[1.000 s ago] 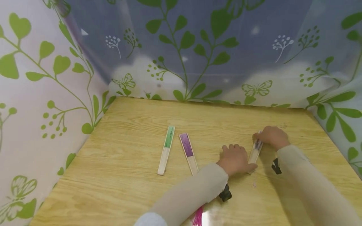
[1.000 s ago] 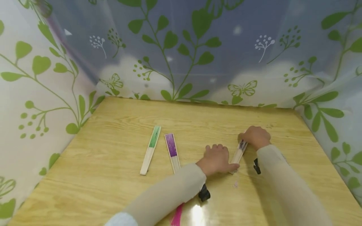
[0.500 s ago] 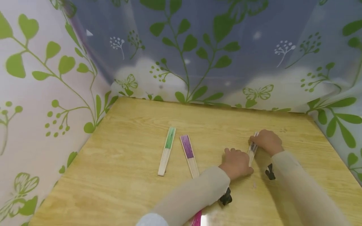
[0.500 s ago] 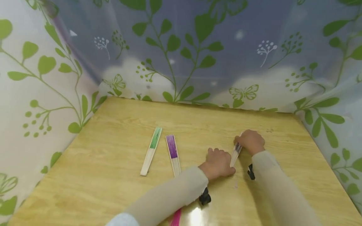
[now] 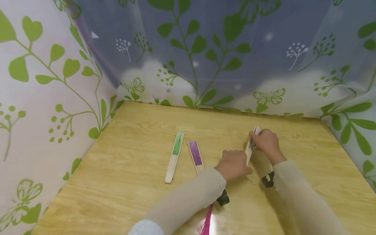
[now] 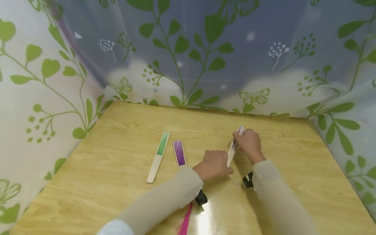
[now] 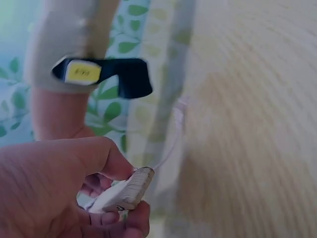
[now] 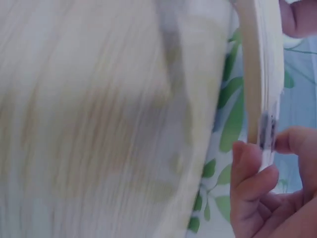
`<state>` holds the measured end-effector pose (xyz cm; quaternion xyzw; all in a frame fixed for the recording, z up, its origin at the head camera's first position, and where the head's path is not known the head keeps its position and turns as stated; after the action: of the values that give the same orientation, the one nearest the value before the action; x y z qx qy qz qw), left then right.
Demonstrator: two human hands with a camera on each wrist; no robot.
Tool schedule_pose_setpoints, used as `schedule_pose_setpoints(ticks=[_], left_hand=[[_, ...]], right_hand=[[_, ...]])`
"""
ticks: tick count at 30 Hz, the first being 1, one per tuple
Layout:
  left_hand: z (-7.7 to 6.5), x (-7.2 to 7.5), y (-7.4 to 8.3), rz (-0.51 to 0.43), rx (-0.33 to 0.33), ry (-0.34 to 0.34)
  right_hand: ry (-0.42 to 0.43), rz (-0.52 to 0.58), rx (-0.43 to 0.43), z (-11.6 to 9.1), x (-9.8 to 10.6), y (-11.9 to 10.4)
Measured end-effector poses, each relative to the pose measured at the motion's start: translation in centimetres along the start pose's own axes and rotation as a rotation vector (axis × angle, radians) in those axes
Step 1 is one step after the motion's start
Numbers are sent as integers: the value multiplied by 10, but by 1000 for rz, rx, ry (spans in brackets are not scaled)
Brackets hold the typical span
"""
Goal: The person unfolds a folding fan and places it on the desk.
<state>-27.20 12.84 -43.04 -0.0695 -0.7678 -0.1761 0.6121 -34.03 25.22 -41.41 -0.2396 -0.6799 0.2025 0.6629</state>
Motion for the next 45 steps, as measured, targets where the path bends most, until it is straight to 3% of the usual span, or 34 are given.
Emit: schedule_pose_setpoints(ticks=[6,10,14,22,29,36,39,45], left_hand=[[-9,12,-16,-204,-69,-3],[-18,18,-28,-376,-130,-32],[-26,23,-42,-540,-148,-75],[-35,26,-60,-648,-171,-83],[-40,30,-75,-773,-199,-59],[-44,28,-92,-819,-166,30],[-47,26,-94,-859,-151,39],[-51,20,-107,-1080,-36,42]], right_hand=[[79,210,29,-7,1,-20],[88,297,68,-12,-2,-39],[73,366,107,-16,-7,-55],[16,499,157,-25,-15,-73],[-60,681,206,-36,-21,-88],[-166,799,201,-44,-42,-91],[-205,806,203,-47,-47,-90],[-268,850,233,-52,-59,-93]])
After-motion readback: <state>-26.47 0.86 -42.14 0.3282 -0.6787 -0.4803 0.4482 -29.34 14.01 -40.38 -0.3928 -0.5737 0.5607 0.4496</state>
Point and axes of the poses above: each hand's wrist, its own z-axis towards the middle knuckle, its own x-axis out of the back of the hand, y = z × x, the point moved 9 cm from there along z, towards the middle knuckle, and after that the axes turned 4 degrees about x, right-handed, at the moved point
